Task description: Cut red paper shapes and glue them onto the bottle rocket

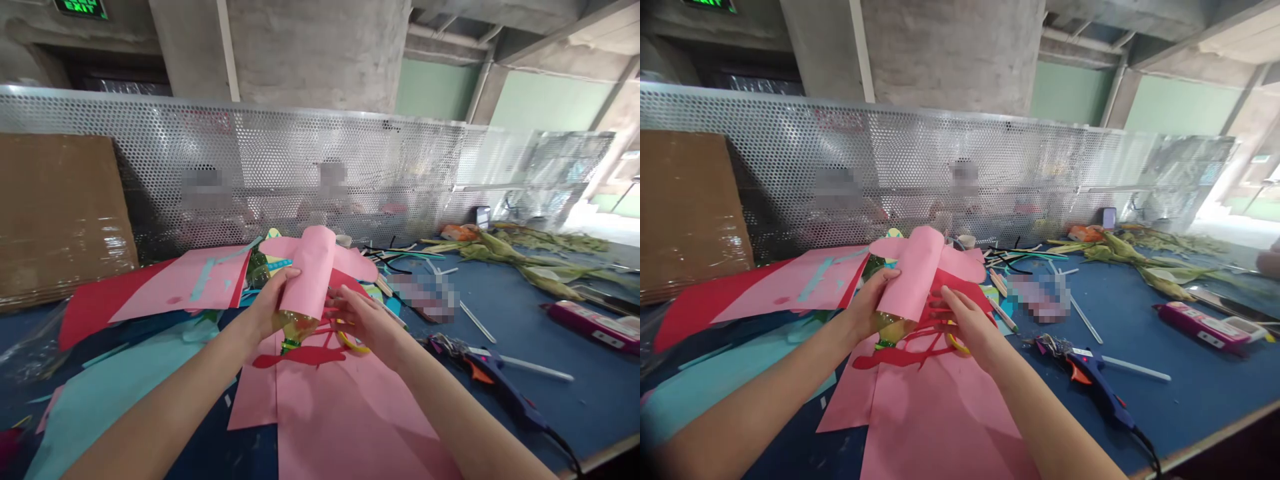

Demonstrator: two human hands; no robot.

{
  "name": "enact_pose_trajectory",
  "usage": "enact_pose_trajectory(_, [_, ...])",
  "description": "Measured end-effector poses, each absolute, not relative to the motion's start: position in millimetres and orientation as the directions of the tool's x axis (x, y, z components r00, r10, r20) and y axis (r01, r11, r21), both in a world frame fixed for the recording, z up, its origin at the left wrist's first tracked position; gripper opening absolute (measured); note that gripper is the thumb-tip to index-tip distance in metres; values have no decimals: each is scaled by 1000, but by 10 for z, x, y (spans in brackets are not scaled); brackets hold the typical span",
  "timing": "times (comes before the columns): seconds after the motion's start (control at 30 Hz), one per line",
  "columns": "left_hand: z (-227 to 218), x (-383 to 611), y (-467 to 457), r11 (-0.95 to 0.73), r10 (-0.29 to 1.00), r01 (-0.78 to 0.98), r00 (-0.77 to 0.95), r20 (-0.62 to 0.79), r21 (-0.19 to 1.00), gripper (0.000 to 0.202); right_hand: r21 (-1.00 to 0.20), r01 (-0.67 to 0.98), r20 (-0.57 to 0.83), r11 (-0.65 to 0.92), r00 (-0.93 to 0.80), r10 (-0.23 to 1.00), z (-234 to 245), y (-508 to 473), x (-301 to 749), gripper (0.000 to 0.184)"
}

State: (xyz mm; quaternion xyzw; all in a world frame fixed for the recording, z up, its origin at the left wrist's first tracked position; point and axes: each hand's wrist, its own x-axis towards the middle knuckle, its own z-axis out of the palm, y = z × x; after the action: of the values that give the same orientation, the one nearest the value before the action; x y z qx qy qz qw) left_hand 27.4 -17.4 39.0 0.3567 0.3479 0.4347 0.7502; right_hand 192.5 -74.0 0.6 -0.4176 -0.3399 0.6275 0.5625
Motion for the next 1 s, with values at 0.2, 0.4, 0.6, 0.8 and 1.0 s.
enact_pose_trajectory(0.2, [371,311,-205,409,866,-378,448,-223,830,16,-912,-396,-99,-104,-35,995,-15,-753,1904,30])
enact_pose_trajectory(0.4, [384,312,-191,377,891,-423,410,-196,824,18,-930,-356,-88,-88,-19,996,-33,-752,1922,28])
enact_pose_trajectory(0.6, [457,314,-143,276,946,-534,298,-127,800,16,-957,-280,-67,-74,-32,997,-43,-818,1899,30])
enact_pose_trajectory(0.8, [433,308,-122,241,965,-582,227,-129,777,18,-981,-194,73,26,-238,968,-4,-908,1841,55])
enact_pose_trajectory(1.0, [405,376,-180,248,965,-604,219,-142,758,17,-960,-239,176,144,-118,977,-104,-872,1698,63])
